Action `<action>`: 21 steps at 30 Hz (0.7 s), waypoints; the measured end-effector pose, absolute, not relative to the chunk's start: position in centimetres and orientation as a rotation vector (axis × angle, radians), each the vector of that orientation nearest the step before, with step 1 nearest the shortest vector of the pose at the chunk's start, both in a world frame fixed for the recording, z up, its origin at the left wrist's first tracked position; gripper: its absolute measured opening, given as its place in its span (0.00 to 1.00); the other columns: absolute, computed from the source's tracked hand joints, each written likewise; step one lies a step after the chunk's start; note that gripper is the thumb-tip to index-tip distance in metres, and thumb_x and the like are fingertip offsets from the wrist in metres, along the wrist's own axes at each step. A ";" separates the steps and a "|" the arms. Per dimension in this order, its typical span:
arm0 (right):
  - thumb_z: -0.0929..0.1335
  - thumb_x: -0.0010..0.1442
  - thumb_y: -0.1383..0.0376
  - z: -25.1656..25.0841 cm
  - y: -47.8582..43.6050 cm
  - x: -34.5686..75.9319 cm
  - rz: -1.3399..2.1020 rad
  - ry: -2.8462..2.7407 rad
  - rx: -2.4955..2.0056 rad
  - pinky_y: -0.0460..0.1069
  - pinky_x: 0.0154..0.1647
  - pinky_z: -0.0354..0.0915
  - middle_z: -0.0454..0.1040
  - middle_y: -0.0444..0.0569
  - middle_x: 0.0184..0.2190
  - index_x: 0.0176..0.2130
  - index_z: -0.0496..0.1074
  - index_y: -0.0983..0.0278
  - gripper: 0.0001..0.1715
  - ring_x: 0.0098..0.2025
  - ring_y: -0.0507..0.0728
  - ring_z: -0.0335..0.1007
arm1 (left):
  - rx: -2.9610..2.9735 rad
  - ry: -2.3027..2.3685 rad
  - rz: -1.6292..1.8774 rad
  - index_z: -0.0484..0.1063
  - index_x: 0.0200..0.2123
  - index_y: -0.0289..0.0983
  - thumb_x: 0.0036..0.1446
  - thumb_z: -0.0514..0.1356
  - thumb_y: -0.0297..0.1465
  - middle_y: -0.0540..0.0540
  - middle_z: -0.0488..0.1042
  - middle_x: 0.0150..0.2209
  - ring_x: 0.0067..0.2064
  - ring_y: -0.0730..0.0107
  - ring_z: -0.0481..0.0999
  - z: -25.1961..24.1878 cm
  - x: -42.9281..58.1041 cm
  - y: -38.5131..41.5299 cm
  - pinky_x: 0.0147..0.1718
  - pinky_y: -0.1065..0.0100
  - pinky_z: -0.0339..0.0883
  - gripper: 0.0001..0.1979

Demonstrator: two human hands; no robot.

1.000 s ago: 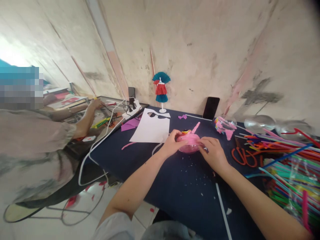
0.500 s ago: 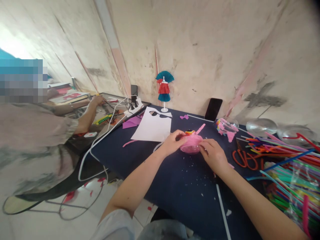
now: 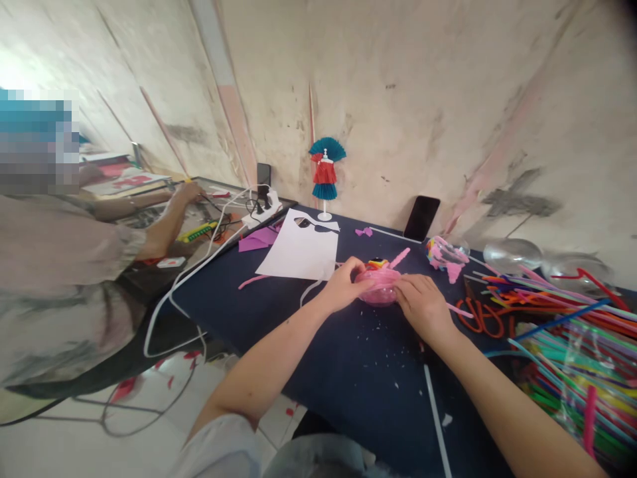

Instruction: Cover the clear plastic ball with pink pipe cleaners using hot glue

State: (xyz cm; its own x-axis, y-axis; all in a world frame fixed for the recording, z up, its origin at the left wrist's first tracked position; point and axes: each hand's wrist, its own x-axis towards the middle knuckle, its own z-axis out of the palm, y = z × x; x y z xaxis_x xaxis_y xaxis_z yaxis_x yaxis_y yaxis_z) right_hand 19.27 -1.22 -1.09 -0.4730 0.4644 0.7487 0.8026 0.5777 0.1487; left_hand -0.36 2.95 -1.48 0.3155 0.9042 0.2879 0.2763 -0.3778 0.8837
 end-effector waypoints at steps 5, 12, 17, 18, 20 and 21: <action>0.63 0.60 0.71 -0.9 -1.4 19.1 -0.668 -2.113 -1.013 0.51 0.38 0.63 0.73 0.51 0.31 0.32 0.70 0.65 0.07 0.34 0.56 0.67 | 1.806 0.976 1.051 0.63 0.29 0.38 0.56 0.56 0.36 0.49 0.71 0.34 0.41 0.68 0.70 -1.6 -0.8 3.4 0.45 0.64 0.63 0.09; 0.62 0.61 0.70 -0.8 -1.4 19.0 -0.655 -2.094 -1.042 0.51 0.37 0.63 0.74 0.51 0.31 0.32 0.70 0.64 0.09 0.34 0.56 0.67 | 1.854 0.907 1.032 0.65 0.28 0.37 0.52 0.58 0.29 0.48 0.72 0.35 0.49 0.62 0.71 -1.3 -0.7 2.9 0.50 0.61 0.61 0.03; 0.62 0.61 0.71 -0.8 -1.3 19.2 -0.668 -2.084 -1.047 0.51 0.37 0.63 0.74 0.51 0.31 0.32 0.70 0.64 0.08 0.34 0.56 0.67 | 1.795 0.977 1.067 0.68 0.28 0.37 0.50 0.59 0.25 0.44 0.74 0.44 0.58 0.59 0.66 -1.5 0.2 2.4 0.56 0.55 0.55 0.02; 0.62 0.61 0.70 -0.8 -1.2 19.2 -0.667 -2.084 -1.054 0.51 0.37 0.63 0.74 0.51 0.31 0.32 0.70 0.64 0.08 0.33 0.56 0.67 | 1.785 0.985 1.068 0.69 0.28 0.37 0.50 0.59 0.25 0.43 0.73 0.48 0.59 0.59 0.65 -1.5 0.3 2.3 0.57 0.55 0.54 0.02; 0.62 0.61 0.70 -0.8 -1.2 19.3 -0.658 -2.089 -1.070 0.51 0.37 0.63 0.73 0.51 0.31 0.32 0.70 0.64 0.09 0.34 0.56 0.67 | 1.773 1.001 1.078 0.71 0.30 0.37 0.50 0.59 0.24 0.41 0.69 0.54 0.60 0.59 0.63 -1.5 0.4 2.2 0.58 0.54 0.54 0.04; 0.62 0.61 0.70 -0.8 -1.2 19.3 -0.651 -2.092 -1.076 0.51 0.37 0.63 0.73 0.51 0.31 0.32 0.70 0.64 0.09 0.34 0.56 0.67 | 1.775 1.006 1.085 0.71 0.31 0.37 0.50 0.59 0.23 0.40 0.68 0.55 0.60 0.59 0.62 -1.5 0.5 2.1 0.58 0.54 0.53 0.04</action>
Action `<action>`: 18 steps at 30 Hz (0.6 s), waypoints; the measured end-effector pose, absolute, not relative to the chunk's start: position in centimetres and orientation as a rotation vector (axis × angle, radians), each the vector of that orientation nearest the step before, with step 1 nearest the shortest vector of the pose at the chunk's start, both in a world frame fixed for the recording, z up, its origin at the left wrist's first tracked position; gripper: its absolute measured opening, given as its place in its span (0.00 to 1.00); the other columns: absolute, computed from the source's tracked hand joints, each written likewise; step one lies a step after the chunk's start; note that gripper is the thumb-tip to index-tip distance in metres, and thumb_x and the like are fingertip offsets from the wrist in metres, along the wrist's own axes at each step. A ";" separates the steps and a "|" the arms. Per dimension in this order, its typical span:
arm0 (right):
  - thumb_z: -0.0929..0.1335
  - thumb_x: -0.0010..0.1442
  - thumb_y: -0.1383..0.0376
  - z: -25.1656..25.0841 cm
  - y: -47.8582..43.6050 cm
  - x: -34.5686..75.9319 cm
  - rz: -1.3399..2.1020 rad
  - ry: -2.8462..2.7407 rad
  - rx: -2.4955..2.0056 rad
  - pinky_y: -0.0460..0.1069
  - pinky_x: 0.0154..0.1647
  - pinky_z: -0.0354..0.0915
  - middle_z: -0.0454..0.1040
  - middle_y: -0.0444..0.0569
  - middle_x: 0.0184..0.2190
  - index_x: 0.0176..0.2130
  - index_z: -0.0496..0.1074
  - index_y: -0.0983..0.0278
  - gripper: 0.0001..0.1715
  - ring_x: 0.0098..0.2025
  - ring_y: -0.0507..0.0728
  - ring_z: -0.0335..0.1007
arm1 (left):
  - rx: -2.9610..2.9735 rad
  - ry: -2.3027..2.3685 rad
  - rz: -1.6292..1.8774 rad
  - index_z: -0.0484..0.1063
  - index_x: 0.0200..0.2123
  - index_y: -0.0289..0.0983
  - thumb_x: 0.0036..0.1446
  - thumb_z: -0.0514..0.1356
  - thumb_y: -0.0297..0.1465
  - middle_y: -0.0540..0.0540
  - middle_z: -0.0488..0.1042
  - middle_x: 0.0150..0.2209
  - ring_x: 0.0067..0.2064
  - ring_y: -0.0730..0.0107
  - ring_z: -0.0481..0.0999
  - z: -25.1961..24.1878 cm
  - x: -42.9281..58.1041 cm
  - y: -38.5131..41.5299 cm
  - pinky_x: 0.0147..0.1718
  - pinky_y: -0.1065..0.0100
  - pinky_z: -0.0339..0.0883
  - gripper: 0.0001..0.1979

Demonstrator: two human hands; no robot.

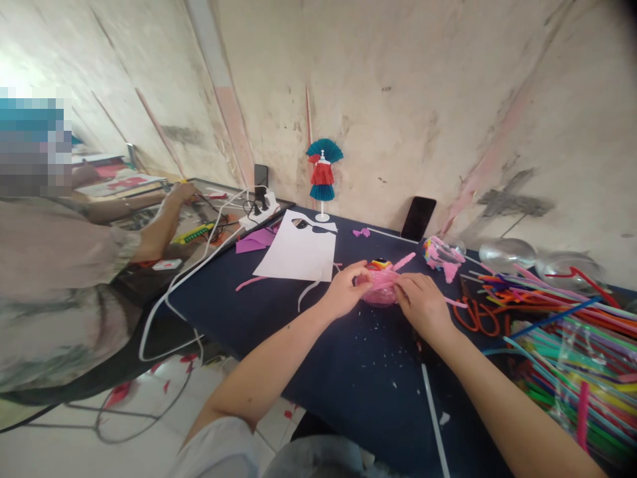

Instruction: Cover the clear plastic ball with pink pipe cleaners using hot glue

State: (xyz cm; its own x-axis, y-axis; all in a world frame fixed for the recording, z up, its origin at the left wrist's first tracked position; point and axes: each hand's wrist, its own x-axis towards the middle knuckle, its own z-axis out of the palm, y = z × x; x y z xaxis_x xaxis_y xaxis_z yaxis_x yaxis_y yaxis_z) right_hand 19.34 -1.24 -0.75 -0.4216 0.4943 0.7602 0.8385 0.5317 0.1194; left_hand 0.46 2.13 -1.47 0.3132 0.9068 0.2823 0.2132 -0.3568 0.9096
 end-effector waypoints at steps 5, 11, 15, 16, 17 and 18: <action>0.61 0.61 0.70 -0.8 -1.3 19.4 -0.627 -2.097 -1.105 0.52 0.37 0.63 0.74 0.52 0.32 0.33 0.70 0.64 0.09 0.34 0.56 0.67 | 1.888 0.995 1.130 0.73 0.32 0.37 0.53 0.60 0.28 0.39 0.66 0.57 0.59 0.59 0.64 -1.4 0.4 1.8 0.59 0.53 0.54 0.03; 0.62 0.61 0.70 -1.1 -1.1 19.3 -0.563 -2.092 -1.113 0.53 0.37 0.65 0.74 0.53 0.34 0.35 0.70 0.65 0.08 0.36 0.58 0.68 | 2.112 0.993 1.227 0.71 0.31 0.37 0.48 0.64 0.28 0.39 0.68 0.54 0.57 0.59 0.67 -1.8 0.8 1.7 0.57 0.52 0.57 0.06; 0.63 0.60 0.68 0.7 -2.2 20.5 -0.502 -1.963 -1.097 0.55 0.41 0.67 0.74 0.53 0.38 0.40 0.71 0.63 0.09 0.41 0.59 0.70 | 2.100 0.987 1.239 0.71 0.32 0.38 0.51 0.62 0.28 0.41 0.71 0.51 0.54 0.61 0.68 -1.9 1.1 1.8 0.55 0.53 0.59 0.04; 0.64 0.59 0.68 1.3 -2.8 21.1 -0.479 -1.908 -1.107 0.55 0.43 0.67 0.74 0.52 0.38 0.40 0.71 0.62 0.09 0.41 0.58 0.70 | 2.080 0.992 1.235 0.71 0.32 0.38 0.51 0.62 0.29 0.42 0.71 0.51 0.54 0.61 0.68 -1.8 1.1 1.8 0.55 0.53 0.59 0.04; 0.64 0.59 0.68 2.0 -3.6 21.6 -0.447 -1.859 -1.132 0.54 0.43 0.67 0.75 0.51 0.37 0.39 0.71 0.62 0.08 0.41 0.58 0.71 | 2.051 1.003 1.237 0.70 0.31 0.38 0.51 0.62 0.29 0.43 0.71 0.50 0.53 0.61 0.68 -1.8 1.1 1.7 0.55 0.53 0.59 0.03; 0.64 0.59 0.68 2.6 -4.4 22.3 -0.409 -1.823 -1.169 0.53 0.42 0.67 0.75 0.50 0.36 0.38 0.71 0.61 0.07 0.40 0.57 0.72 | 2.020 1.007 1.245 0.70 0.30 0.39 0.51 0.63 0.30 0.44 0.71 0.50 0.53 0.61 0.68 -1.8 1.1 1.7 0.55 0.52 0.58 0.03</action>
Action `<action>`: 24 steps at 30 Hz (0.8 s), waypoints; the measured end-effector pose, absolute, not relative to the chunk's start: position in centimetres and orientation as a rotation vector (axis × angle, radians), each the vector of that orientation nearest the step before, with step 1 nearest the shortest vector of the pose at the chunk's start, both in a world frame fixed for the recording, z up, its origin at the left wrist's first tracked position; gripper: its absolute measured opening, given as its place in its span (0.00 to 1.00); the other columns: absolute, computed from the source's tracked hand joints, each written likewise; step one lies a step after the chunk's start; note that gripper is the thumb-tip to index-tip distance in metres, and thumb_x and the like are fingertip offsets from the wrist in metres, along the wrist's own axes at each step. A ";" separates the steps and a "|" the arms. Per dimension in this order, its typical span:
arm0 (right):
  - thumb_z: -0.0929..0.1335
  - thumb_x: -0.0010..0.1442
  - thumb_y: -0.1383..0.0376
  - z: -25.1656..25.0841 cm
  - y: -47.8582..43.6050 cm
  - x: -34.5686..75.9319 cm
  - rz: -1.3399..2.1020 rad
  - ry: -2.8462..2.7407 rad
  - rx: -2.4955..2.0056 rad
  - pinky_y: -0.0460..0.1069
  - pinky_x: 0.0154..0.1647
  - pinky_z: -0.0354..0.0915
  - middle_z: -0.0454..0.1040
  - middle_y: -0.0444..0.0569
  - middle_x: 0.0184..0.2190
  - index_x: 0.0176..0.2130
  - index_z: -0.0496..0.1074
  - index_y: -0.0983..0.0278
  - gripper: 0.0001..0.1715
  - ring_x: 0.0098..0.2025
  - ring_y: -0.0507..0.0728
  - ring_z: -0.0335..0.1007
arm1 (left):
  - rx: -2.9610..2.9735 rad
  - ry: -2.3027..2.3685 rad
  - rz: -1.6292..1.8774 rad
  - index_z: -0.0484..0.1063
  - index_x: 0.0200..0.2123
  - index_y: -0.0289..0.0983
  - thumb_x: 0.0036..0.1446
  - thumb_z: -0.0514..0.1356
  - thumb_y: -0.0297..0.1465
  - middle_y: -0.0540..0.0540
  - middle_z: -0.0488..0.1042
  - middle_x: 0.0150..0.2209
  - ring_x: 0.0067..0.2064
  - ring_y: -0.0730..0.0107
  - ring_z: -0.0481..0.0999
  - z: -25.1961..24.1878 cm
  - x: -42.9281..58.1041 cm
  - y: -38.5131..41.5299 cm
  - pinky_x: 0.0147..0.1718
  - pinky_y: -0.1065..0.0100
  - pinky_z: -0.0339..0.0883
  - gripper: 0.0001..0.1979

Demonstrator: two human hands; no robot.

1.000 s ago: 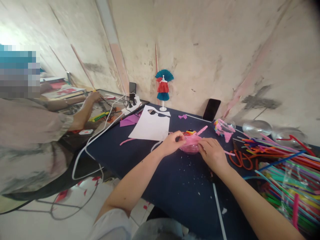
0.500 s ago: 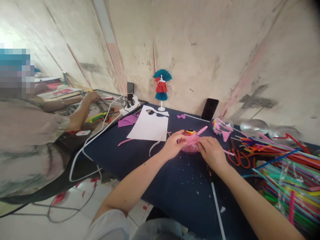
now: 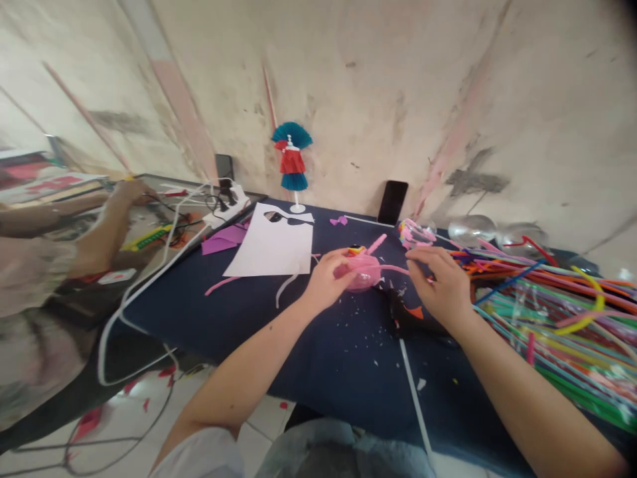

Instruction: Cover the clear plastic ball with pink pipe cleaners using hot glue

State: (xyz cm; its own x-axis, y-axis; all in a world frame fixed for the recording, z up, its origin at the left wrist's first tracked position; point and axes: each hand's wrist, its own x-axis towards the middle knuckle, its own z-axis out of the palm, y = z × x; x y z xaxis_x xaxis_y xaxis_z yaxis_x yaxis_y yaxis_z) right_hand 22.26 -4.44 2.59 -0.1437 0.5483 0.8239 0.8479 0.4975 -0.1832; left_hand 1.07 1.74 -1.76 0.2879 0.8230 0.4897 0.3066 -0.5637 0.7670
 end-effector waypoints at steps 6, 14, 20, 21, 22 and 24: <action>0.63 0.59 0.68 1.5 -8.9 25.2 -0.023 -2.114 -1.370 0.48 0.34 0.70 0.75 0.47 0.30 0.33 0.71 0.62 0.08 0.32 0.53 0.72 | 1.956 0.995 1.246 0.69 0.28 0.38 0.51 0.61 0.31 0.44 0.72 0.50 0.52 0.62 0.70 -1.6 0.9 1.9 0.54 0.52 0.58 0.04; 0.71 0.49 0.66 -4.6 -8.8 27.4 -0.102 -2.402 -1.328 0.59 0.45 0.70 0.74 0.55 0.43 0.53 0.64 0.64 0.31 0.46 0.61 0.71 | 1.912 1.013 1.223 0.68 0.27 0.37 0.49 0.62 0.29 0.44 0.71 0.49 0.51 0.62 0.70 -1.4 0.9 1.9 0.54 0.54 0.59 0.04; 0.67 0.49 0.74 -3.6 -9.1 27.7 -0.043 -2.500 -1.230 0.55 0.40 0.71 0.73 0.53 0.36 0.43 0.67 0.65 0.19 0.39 0.59 0.72 | 1.914 1.012 1.227 0.68 0.27 0.38 0.50 0.62 0.30 0.45 0.72 0.49 0.52 0.62 0.69 -1.3 0.9 1.8 0.54 0.53 0.58 0.04; 0.66 0.49 0.74 -3.3 -9.5 27.5 0.010 -2.505 -1.210 0.54 0.40 0.71 0.73 0.53 0.36 0.43 0.66 0.64 0.19 0.39 0.58 0.72 | 1.910 1.009 1.230 0.68 0.27 0.38 0.50 0.62 0.29 0.45 0.72 0.49 0.52 0.62 0.69 -1.3 0.9 1.8 0.54 0.53 0.58 0.04; 0.66 0.51 0.73 -3.1 -9.9 27.4 0.056 -2.499 -1.182 0.53 0.39 0.71 0.73 0.53 0.37 0.45 0.65 0.63 0.20 0.39 0.58 0.72 | 1.904 1.007 1.238 0.68 0.28 0.38 0.50 0.62 0.29 0.45 0.72 0.49 0.52 0.62 0.69 -1.3 0.9 1.7 0.54 0.53 0.58 0.04; 0.65 0.53 0.70 -2.8 -10.6 26.9 0.076 -2.425 -1.098 0.52 0.38 0.71 0.73 0.54 0.38 0.48 0.62 0.62 0.21 0.39 0.58 0.72 | 1.894 1.006 1.244 0.68 0.28 0.38 0.50 0.62 0.27 0.45 0.72 0.49 0.52 0.62 0.69 -1.3 1.0 1.7 0.55 0.53 0.58 0.03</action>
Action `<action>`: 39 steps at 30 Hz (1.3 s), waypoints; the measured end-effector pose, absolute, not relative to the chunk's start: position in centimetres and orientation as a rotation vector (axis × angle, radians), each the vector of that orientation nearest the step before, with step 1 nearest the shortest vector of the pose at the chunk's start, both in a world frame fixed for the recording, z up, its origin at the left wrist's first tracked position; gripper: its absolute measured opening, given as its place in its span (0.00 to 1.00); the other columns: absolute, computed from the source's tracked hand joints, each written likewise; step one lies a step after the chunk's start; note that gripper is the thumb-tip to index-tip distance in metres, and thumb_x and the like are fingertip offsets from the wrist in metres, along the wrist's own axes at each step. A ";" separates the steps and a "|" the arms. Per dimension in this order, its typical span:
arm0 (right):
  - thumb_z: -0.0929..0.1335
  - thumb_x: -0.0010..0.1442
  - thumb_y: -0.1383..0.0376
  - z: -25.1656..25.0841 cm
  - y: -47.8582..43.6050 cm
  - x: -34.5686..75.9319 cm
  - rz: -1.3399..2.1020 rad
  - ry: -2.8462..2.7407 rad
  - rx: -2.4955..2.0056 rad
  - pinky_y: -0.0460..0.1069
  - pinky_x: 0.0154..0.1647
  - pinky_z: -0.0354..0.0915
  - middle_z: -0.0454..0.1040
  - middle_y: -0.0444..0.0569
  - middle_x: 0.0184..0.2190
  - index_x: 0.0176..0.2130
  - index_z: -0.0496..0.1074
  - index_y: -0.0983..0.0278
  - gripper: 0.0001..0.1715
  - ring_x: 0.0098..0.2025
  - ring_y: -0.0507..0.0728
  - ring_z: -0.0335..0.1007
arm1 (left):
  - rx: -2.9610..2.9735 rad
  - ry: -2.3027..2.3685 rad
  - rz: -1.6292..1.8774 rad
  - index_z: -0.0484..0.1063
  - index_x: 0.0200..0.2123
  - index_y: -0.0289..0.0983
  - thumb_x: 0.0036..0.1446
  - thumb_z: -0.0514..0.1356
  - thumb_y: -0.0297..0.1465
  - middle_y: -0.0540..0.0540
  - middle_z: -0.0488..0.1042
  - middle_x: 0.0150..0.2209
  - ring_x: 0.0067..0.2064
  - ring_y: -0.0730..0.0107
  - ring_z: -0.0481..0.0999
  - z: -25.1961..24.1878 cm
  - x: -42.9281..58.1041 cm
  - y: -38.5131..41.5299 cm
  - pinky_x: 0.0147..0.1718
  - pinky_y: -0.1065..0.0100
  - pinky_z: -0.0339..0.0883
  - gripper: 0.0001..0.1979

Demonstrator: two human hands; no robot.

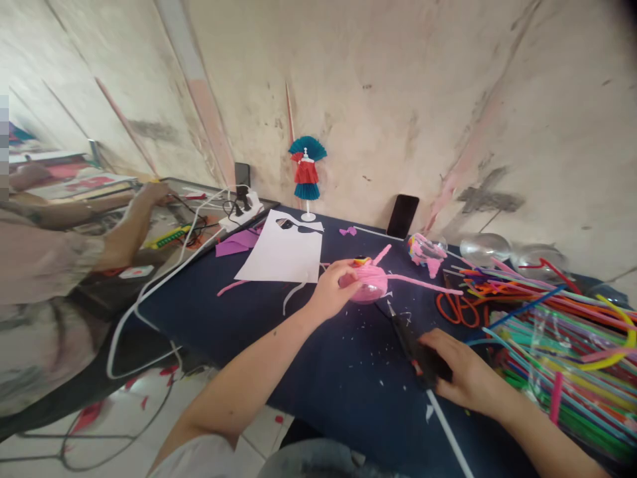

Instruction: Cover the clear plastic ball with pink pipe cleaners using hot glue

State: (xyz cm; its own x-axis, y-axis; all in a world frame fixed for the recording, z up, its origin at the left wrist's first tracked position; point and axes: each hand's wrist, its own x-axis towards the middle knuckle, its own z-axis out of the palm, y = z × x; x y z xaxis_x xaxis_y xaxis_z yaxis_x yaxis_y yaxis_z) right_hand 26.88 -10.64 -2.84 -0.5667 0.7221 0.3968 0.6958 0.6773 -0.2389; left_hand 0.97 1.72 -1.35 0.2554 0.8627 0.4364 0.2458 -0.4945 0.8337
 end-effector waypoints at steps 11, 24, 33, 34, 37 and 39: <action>0.64 0.56 0.68 -3.2 -9.3 21.6 -0.080 -2.038 -1.097 0.46 0.23 0.66 0.67 0.44 0.25 0.40 0.63 0.60 0.10 0.23 0.52 0.67 | 1.936 0.976 1.264 0.68 0.27 0.37 0.49 0.62 0.26 0.42 0.72 0.47 0.53 0.61 0.69 -1.6 1.0 2.1 0.55 0.54 0.57 0.04; 0.64 0.58 0.66 -3.7 -8.8 20.9 -0.142 -2.011 -1.217 0.46 0.26 0.63 0.65 0.42 0.25 0.37 0.62 0.61 0.04 0.25 0.51 0.65 | 1.954 0.979 1.277 0.68 0.27 0.37 0.49 0.62 0.25 0.42 0.72 0.47 0.52 0.59 0.69 -1.6 1.1 2.0 0.54 0.52 0.59 0.04; 0.64 0.57 0.65 -4.0 -8.3 21.6 -0.163 -2.074 -1.259 0.44 0.24 0.63 0.67 0.42 0.25 0.36 0.63 0.61 0.04 0.23 0.50 0.65 | 1.980 1.006 1.265 0.68 0.27 0.37 0.49 0.62 0.24 0.42 0.72 0.47 0.52 0.61 0.69 -1.6 0.9 1.9 0.54 0.54 0.60 0.05; 0.65 0.57 0.64 -4.1 -8.3 21.7 -0.168 -2.072 -1.260 0.44 0.24 0.63 0.67 0.42 0.24 0.36 0.63 0.61 0.05 0.23 0.50 0.66 | 1.984 1.006 1.263 0.68 0.27 0.37 0.49 0.62 0.24 0.42 0.72 0.47 0.52 0.61 0.69 -1.6 0.9 1.9 0.54 0.53 0.60 0.05; 0.64 0.57 0.64 -4.1 -8.3 21.7 -0.183 -2.061 -1.263 0.44 0.24 0.63 0.68 0.43 0.25 0.36 0.63 0.61 0.05 0.23 0.50 0.66 | 1.988 1.008 1.267 0.68 0.27 0.37 0.49 0.62 0.25 0.42 0.72 0.47 0.51 0.62 0.70 -1.6 0.9 1.9 0.53 0.53 0.60 0.05; 0.64 0.57 0.65 -4.1 -8.3 21.7 -0.179 -2.064 -1.262 0.44 0.24 0.63 0.68 0.43 0.25 0.36 0.63 0.61 0.04 0.23 0.50 0.66 | 1.990 1.011 1.267 0.67 0.27 0.37 0.49 0.62 0.25 0.42 0.72 0.47 0.51 0.62 0.70 -1.6 0.9 2.0 0.53 0.54 0.60 0.05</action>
State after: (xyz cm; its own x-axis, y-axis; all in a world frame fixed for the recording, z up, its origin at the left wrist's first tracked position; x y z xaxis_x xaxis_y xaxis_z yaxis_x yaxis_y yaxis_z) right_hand 21.71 -8.34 -4.12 -0.2799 0.7280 0.6258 0.8249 0.5158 -0.2311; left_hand 0.92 1.97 -1.60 0.2667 0.8302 0.4896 0.2934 -0.5538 0.7792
